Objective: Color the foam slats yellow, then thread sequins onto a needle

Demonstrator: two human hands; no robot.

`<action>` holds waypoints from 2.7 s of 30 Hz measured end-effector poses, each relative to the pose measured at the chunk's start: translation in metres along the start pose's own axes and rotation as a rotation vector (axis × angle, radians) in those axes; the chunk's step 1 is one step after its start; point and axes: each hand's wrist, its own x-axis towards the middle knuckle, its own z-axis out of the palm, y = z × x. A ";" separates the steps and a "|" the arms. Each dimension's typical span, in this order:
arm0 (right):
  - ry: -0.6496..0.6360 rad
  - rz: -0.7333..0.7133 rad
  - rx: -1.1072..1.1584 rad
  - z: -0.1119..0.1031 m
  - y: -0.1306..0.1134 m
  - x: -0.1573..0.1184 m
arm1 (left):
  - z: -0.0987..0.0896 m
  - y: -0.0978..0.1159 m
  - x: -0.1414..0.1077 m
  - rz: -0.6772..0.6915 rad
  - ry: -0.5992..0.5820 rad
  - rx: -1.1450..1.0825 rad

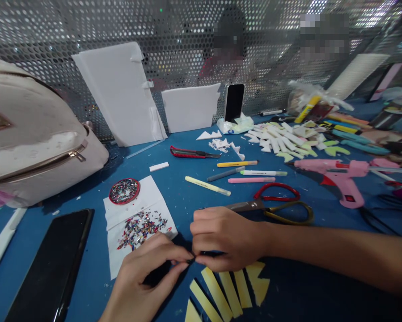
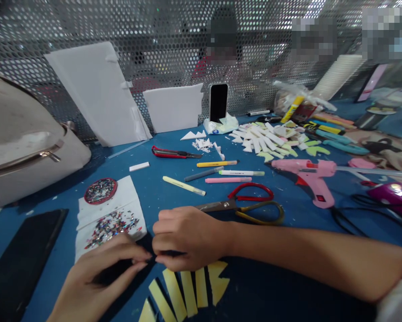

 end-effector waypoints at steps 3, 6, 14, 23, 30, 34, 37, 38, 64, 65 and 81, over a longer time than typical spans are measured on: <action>0.029 -0.006 0.013 0.001 0.000 0.000 | 0.003 -0.001 -0.004 -0.082 -0.021 -0.002; 0.054 -0.025 0.033 0.002 0.000 -0.001 | 0.007 -0.001 -0.007 -0.122 -0.031 -0.021; 0.077 -0.046 -0.008 0.005 -0.001 -0.003 | 0.010 0.001 -0.006 -0.165 -0.055 -0.046; 0.101 -0.117 0.044 0.006 0.002 -0.001 | 0.015 -0.004 -0.008 -0.033 -0.032 -0.073; 0.145 -0.072 0.076 0.005 0.002 -0.001 | 0.009 0.003 -0.009 0.082 -0.024 0.044; 0.239 0.109 0.245 0.002 0.003 -0.001 | 0.006 0.006 -0.013 0.350 -0.152 0.122; 0.343 0.283 0.347 0.001 0.004 -0.001 | 0.007 0.006 -0.012 0.467 -0.219 0.130; 0.380 0.344 0.377 0.001 0.005 -0.001 | 0.007 0.005 -0.012 0.495 -0.208 0.121; 0.332 -0.081 0.245 0.003 0.005 -0.004 | 0.008 -0.002 -0.012 0.025 0.123 0.022; 0.353 -0.065 0.263 0.002 0.005 -0.004 | 0.009 -0.002 -0.011 0.009 0.123 0.008; 0.446 0.131 0.359 0.004 0.002 -0.005 | -0.073 -0.063 0.038 -0.049 0.098 0.559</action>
